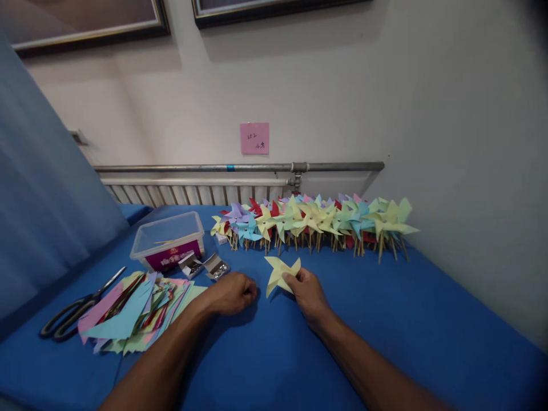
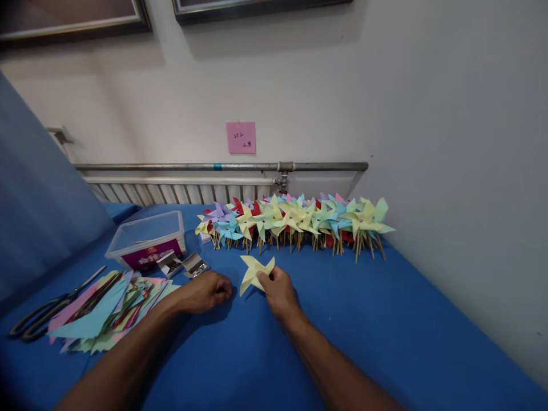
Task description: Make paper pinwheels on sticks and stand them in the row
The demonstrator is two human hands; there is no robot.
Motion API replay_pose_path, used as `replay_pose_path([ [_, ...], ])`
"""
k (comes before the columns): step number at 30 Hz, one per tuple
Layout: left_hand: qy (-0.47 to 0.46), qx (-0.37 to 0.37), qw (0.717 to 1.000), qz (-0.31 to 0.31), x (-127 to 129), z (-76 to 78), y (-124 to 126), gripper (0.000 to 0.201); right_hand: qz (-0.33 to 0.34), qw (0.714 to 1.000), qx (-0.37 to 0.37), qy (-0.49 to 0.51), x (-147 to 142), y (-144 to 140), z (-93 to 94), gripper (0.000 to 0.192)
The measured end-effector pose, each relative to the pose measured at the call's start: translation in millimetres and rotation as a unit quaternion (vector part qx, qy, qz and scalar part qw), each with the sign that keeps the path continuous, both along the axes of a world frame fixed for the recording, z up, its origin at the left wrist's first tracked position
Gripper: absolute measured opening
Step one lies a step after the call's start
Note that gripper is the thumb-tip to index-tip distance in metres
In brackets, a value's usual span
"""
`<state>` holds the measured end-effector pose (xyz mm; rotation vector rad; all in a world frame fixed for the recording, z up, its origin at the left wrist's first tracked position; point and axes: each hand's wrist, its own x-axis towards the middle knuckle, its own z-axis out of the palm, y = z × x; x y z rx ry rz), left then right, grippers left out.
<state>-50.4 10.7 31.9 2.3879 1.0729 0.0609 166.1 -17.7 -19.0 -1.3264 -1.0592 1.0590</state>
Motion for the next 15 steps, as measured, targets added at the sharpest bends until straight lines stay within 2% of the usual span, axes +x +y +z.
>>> replay_pose_path([
  [8,0.047,0.058,0.997,0.014,-1.3,-2.1,2.0,0.022,0.011,1.0,0.002,0.004,0.0,-2.9,1.4,0.04],
  [15,0.047,0.063,0.994,0.071,-3.2,-5.4,7.3,0.018,0.004,1.0,0.004,0.003,-0.2,-1.4,1.5,0.041],
])
